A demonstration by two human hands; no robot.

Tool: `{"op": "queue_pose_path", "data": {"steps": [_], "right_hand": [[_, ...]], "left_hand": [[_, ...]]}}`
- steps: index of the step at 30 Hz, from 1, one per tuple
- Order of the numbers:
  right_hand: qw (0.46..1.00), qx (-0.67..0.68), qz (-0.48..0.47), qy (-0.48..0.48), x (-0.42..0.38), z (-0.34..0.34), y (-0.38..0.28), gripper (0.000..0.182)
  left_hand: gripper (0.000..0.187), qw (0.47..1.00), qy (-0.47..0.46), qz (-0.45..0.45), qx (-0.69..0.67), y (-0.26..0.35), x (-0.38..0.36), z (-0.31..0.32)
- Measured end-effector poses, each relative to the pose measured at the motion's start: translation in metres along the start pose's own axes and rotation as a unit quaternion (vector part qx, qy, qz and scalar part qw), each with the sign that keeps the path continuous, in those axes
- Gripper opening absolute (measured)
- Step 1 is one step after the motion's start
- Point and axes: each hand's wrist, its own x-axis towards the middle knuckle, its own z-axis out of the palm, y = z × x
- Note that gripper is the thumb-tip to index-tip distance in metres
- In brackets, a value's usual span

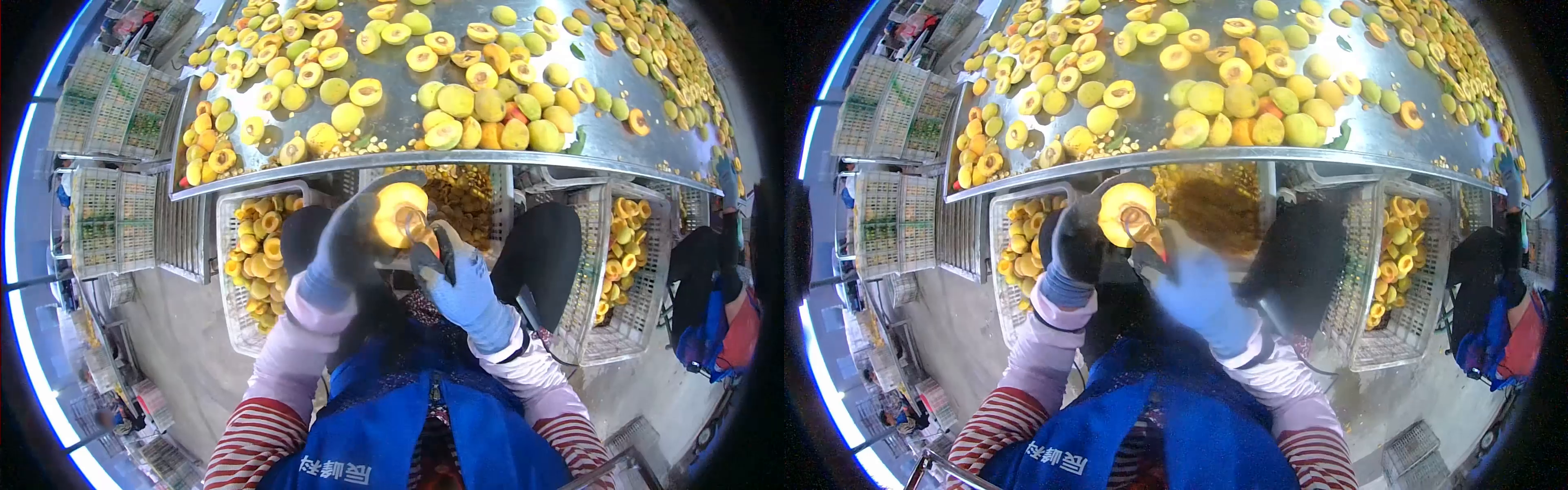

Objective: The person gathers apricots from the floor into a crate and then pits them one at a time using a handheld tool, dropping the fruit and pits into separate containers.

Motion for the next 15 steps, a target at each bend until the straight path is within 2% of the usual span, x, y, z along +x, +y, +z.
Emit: {"op": "queue_pose_path", "data": {"steps": [1, 2, 3, 4, 6, 10, 13, 15], "right_hand": [[0.998, -0.029, 0.034, -0.04, 0.005, -0.008, -0.012, 0.054], [0.996, -0.032, 0.056, -0.067, 0.007, -0.014, -0.019, 0.054], [0.992, -0.035, 0.078, -0.093, 0.009, -0.019, -0.024, 0.053], [0.987, -0.037, 0.099, -0.119, 0.009, -0.021, -0.026, 0.053], [0.992, -0.057, 0.074, -0.086, -0.005, -0.014, -0.02, 0.054], [0.997, -0.051, 0.027, -0.048, -0.018, -0.01, -0.019, 0.059], [0.993, -0.026, 0.078, -0.084, -0.026, -0.009, -0.018, 0.065], [0.993, -0.031, 0.07, -0.09, -0.03, -0.008, -0.015, 0.062]], "left_hand": [[0.039, 0.978, 0.05, -0.075, -0.189, 0.007, -0.004, 0.014], [0.036, 0.913, 0.098, -0.148, -0.368, 0.012, -0.007, 0.027], [0.032, 0.944, 0.124, -0.11, -0.285, 0.014, -0.007, 0.034], [0.031, 0.953, 0.14, -0.115, -0.245, 0.023, -0.01, 0.039], [0.029, 0.966, 0.146, -0.088, -0.196, 0.028, -0.012, 0.043], [0.026, 0.977, 0.138, -0.079, -0.143, 0.032, -0.022, 0.046], [0.024, 0.988, 0.126, -0.05, -0.072, 0.036, -0.022, 0.047], [0.024, 0.991, 0.111, -0.047, -0.052, 0.039, -0.022, 0.046]]}}
